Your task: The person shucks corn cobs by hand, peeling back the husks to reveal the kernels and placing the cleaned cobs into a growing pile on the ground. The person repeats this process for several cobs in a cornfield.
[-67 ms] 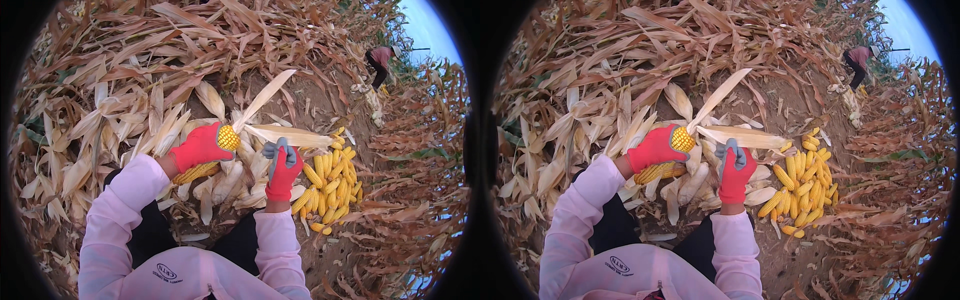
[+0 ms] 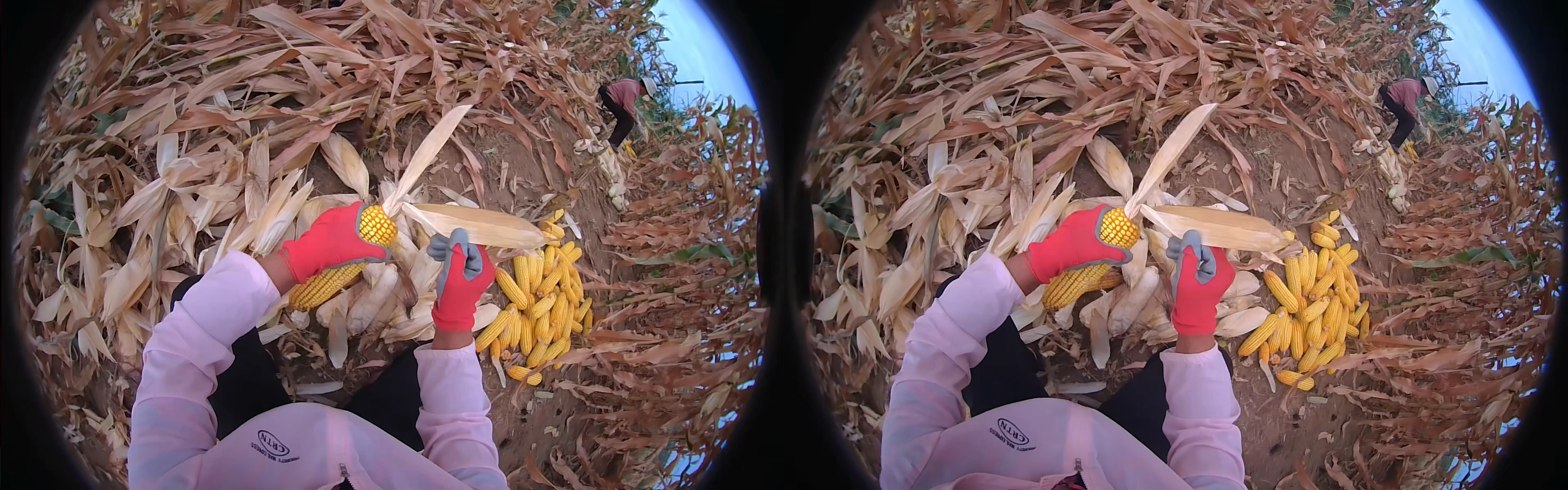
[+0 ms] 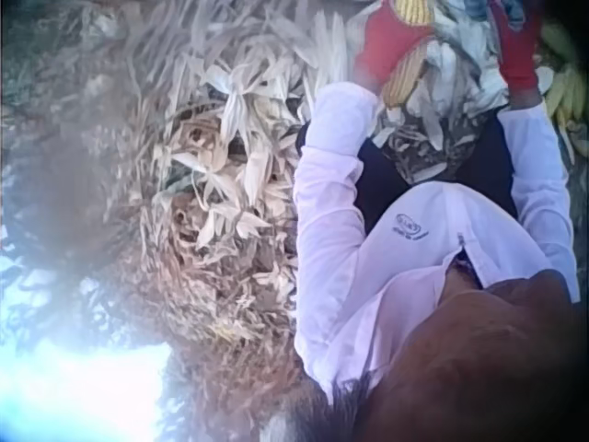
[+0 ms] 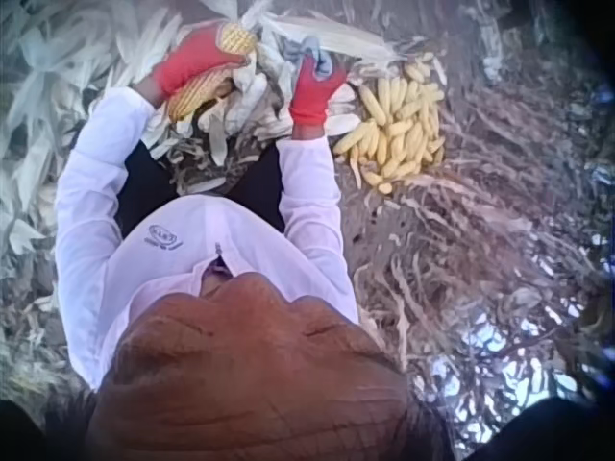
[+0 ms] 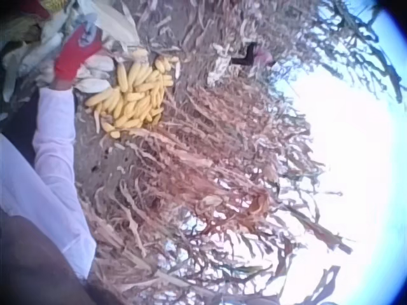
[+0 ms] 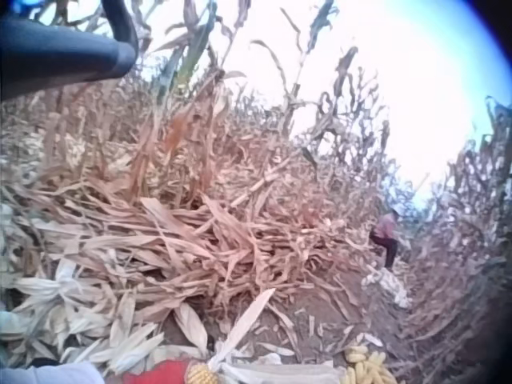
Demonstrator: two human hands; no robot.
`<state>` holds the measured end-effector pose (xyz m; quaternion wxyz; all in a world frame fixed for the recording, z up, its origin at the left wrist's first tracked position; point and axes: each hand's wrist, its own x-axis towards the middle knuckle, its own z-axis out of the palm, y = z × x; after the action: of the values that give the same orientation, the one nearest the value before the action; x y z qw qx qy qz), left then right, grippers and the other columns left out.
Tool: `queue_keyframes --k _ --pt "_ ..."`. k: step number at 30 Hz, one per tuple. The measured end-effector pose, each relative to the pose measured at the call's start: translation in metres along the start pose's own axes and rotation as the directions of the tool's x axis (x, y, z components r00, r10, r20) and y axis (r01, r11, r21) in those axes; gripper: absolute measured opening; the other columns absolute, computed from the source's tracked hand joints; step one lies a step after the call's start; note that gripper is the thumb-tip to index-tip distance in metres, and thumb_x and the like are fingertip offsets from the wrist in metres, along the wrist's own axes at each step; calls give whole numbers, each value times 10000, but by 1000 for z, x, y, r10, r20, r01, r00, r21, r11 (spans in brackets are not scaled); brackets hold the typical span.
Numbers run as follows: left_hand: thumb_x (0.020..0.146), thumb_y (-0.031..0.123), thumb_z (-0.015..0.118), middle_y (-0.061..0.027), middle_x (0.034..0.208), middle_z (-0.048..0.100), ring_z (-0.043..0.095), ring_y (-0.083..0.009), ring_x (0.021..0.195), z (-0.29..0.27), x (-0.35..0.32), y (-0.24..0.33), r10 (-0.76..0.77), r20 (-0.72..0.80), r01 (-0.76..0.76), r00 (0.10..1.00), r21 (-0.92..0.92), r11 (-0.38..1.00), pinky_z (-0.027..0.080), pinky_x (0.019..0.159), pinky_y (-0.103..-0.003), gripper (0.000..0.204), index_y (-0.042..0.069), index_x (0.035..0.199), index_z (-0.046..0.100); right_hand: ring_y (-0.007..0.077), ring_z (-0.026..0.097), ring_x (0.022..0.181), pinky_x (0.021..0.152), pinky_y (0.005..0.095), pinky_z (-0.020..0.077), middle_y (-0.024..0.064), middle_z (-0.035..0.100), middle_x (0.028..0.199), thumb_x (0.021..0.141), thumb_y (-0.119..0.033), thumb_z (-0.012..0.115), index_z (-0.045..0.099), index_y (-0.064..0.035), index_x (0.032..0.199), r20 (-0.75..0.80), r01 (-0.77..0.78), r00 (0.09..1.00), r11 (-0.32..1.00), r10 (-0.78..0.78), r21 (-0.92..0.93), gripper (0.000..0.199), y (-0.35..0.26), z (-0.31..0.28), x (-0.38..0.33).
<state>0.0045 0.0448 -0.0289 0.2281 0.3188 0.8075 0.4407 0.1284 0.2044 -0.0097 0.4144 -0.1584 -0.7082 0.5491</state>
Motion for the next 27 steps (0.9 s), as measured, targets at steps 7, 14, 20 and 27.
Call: queue_keyframes --k 7,14,20,27 --pt "725 252 797 -54 1025 628 584 -124 917 9 -8 29 17 138 53 990 -484 874 482 825 -285 557 13 1166 556 154 575 521 544 260 465 115 647 665 956 -312 565 619 12 794 -159 -149 963 925 216 349 366 -6 -13 21" --pt "788 263 729 -62 1024 642 586 -120 924 4 3 13 -86 178 172 980 -557 812 484 830 -283 472 6 1150 569 200 651 843 762 307 512 145 662 981 919 -245 607 590 22 1070 195 258 959 922 -207 -290 307 20 -6 -35" --pt "776 249 752 -47 1021 639 580 -113 929 -1 -2 11 19 143 70 990 -593 802 479 839 -281 498 15 1177 569 198 643 833 800 322 524 155 647 1016 949 -134 544 571 40 1117 146 -143 984 944 102 299 244 5 7 1" --pt "724 239 800 -41 1037 639 587 -121 942 -5 -8 15 55 127 19 990 -517 856 474 855 -285 553 23 1174 563 291 453 1258 1039 413 396 186 427 1361 957 -167 529 296 -14 1427 9 64 997 949 -70 310 546 13 6 23"
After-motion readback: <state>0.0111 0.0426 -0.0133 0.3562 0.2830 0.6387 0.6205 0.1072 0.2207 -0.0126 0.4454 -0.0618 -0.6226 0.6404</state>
